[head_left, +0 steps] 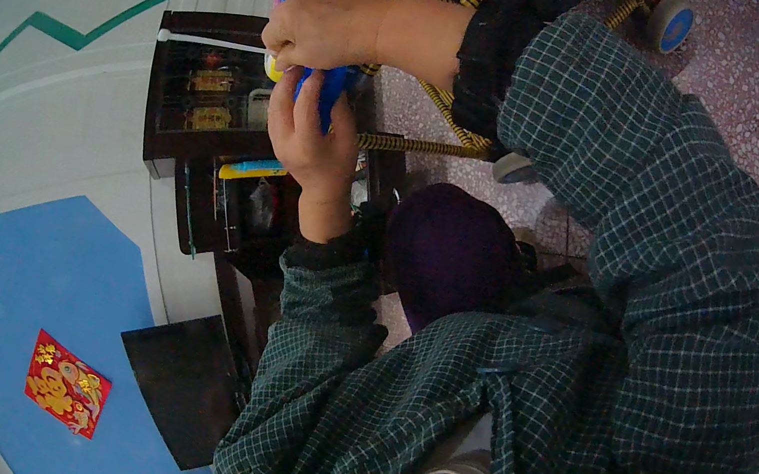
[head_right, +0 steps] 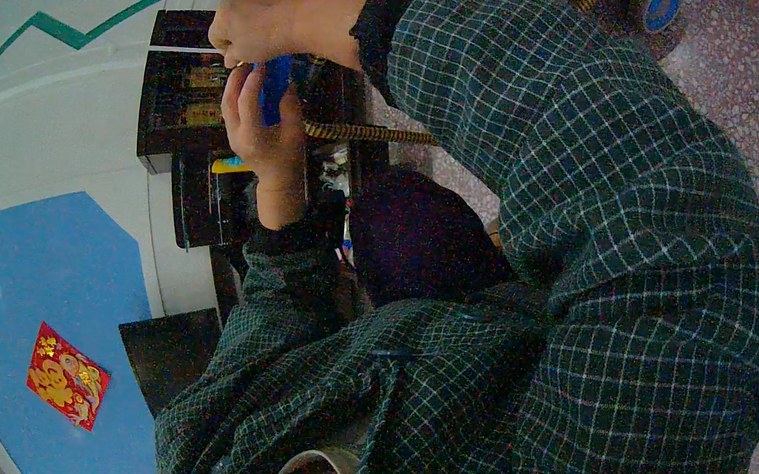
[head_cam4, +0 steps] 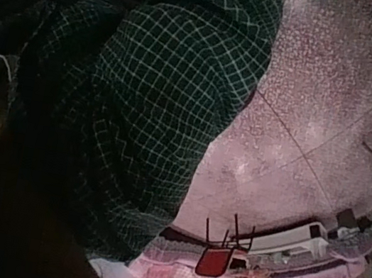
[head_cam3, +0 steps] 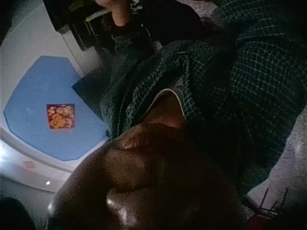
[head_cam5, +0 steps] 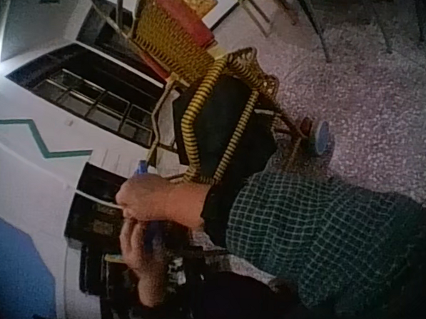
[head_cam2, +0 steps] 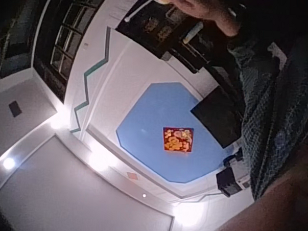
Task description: The person attaches a blue plastic tray to a yellow and black striped stroller frame using white zip ties. They thread the ties through holes in the tray and around the frame, then tighten them to secure the tray in place.
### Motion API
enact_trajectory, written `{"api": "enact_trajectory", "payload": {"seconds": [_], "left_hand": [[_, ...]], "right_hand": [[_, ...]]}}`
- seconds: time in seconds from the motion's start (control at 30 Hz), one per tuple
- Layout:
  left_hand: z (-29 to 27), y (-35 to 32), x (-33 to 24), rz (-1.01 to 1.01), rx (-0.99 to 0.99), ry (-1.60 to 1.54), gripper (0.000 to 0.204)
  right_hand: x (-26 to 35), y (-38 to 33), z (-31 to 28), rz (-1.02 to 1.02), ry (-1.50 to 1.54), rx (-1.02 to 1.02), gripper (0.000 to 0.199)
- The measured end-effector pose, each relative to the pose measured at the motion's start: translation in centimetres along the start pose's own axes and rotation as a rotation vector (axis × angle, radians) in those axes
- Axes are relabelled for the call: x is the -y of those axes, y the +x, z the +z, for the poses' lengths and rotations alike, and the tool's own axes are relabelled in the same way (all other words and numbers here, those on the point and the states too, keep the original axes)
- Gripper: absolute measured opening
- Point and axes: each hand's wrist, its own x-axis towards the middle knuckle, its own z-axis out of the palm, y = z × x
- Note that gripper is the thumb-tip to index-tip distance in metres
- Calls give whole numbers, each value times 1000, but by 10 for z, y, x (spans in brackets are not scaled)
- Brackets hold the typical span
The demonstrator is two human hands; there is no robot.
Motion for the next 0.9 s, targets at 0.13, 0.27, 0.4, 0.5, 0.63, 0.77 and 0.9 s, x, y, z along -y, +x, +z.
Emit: {"api": "enact_trajectory", "payload": {"seconds": [0.13,0.27,0.4,0.5,0.63,0.77,0.9], "left_hand": [[0,3,1,28,61,-5,39],[-3,5,3,23,143,-26,42],[-4,6,4,17,177,-19,45],[-2,7,5,-35,198,-76,48],[-1,8,7,-57,201,-111,50],[-1,9,7,-99,210,-157,51],[0,9,6,-89,183,-154,51]], "right_hand": [[-5,1,2,33,10,2,19],[-2,1,5,61,125,50,20],[-3,3,2,97,51,76,23],[-6,0,0,82,100,36,25],[-11,0,-8,110,124,19,24],[-19,-9,-19,208,-125,-73,21],[-20,-32,-15,259,-354,126,16]]}}
